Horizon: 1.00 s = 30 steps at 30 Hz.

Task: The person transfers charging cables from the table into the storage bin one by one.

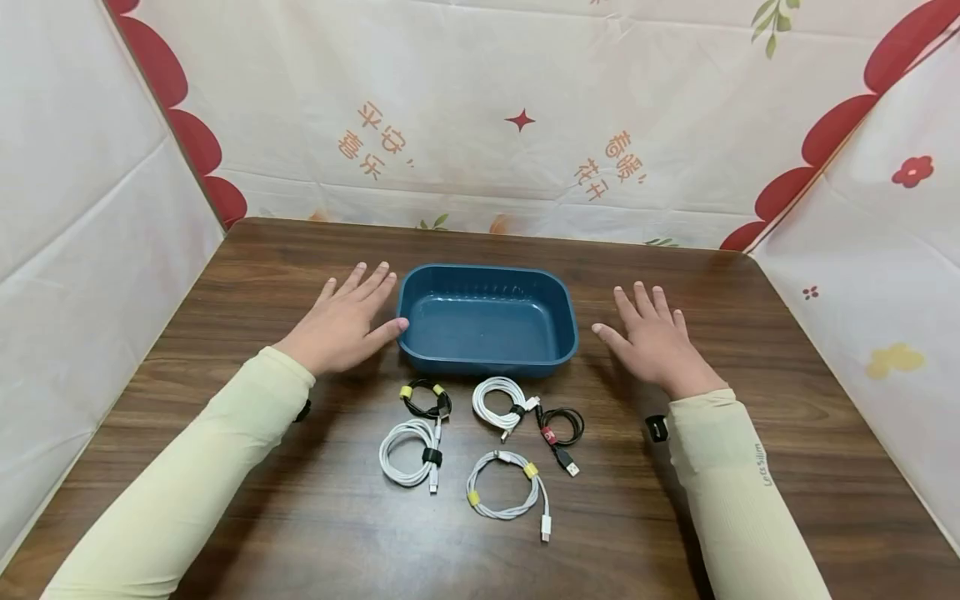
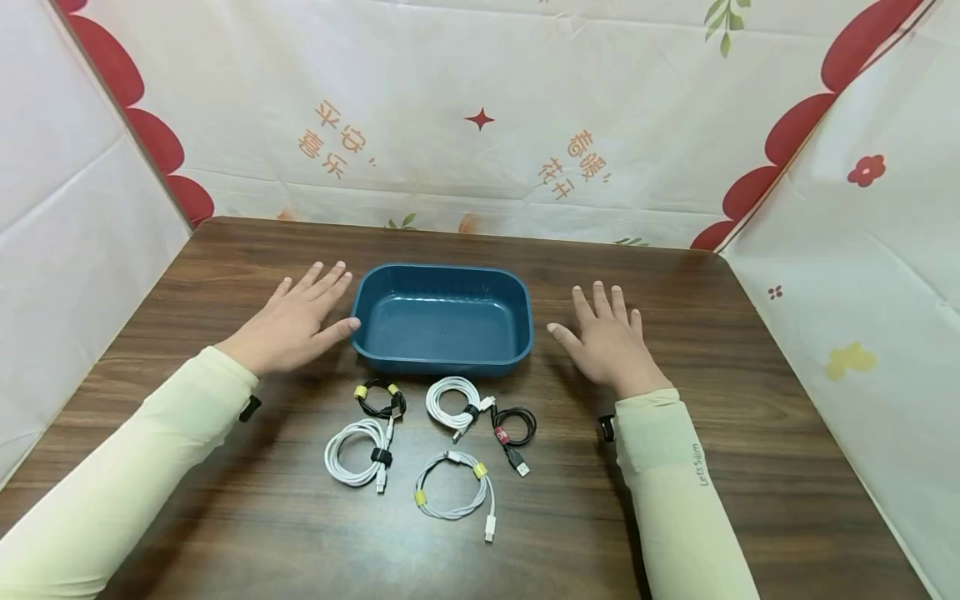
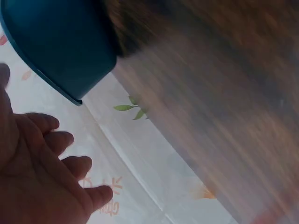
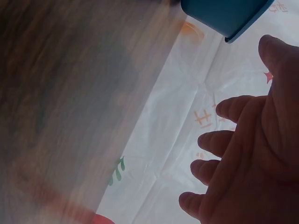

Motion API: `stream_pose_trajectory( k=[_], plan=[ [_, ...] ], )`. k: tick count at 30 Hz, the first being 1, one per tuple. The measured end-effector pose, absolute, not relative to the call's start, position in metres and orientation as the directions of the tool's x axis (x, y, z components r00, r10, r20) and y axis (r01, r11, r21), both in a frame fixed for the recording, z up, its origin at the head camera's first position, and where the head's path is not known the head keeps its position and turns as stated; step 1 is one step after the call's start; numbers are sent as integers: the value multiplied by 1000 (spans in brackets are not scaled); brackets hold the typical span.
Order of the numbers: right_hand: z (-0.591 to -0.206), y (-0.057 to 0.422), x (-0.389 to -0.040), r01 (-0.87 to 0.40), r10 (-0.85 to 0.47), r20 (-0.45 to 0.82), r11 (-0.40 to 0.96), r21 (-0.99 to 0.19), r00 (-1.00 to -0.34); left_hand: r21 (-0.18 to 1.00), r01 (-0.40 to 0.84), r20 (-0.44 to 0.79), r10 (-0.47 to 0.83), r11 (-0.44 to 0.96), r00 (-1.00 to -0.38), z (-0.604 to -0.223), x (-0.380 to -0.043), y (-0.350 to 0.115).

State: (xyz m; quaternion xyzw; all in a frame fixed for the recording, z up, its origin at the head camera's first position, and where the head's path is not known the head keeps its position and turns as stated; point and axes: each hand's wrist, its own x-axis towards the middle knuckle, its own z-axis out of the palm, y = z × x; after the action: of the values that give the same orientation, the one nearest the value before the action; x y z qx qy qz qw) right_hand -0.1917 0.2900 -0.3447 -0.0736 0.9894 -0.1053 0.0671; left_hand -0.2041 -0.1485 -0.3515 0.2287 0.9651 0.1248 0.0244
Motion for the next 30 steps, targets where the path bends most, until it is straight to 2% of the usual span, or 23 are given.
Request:
stream_pose_trajectory(
  k=[11,17,30],
  plan=[
    [-349,295,-188,-144,-173,-123,966,-217,-977,205,539,-40,558,817,-829,-354,-214,-143],
    [-351,297,-186,-149,-180,-129,965,-216,-975,171,582,-25,594,795,-804,-357,-216,-143],
    [-357,293,-178,-244,-260,-153,963,-119,-953,162,600,-70,615,784,-785,-357,-219,-142]
  ],
)
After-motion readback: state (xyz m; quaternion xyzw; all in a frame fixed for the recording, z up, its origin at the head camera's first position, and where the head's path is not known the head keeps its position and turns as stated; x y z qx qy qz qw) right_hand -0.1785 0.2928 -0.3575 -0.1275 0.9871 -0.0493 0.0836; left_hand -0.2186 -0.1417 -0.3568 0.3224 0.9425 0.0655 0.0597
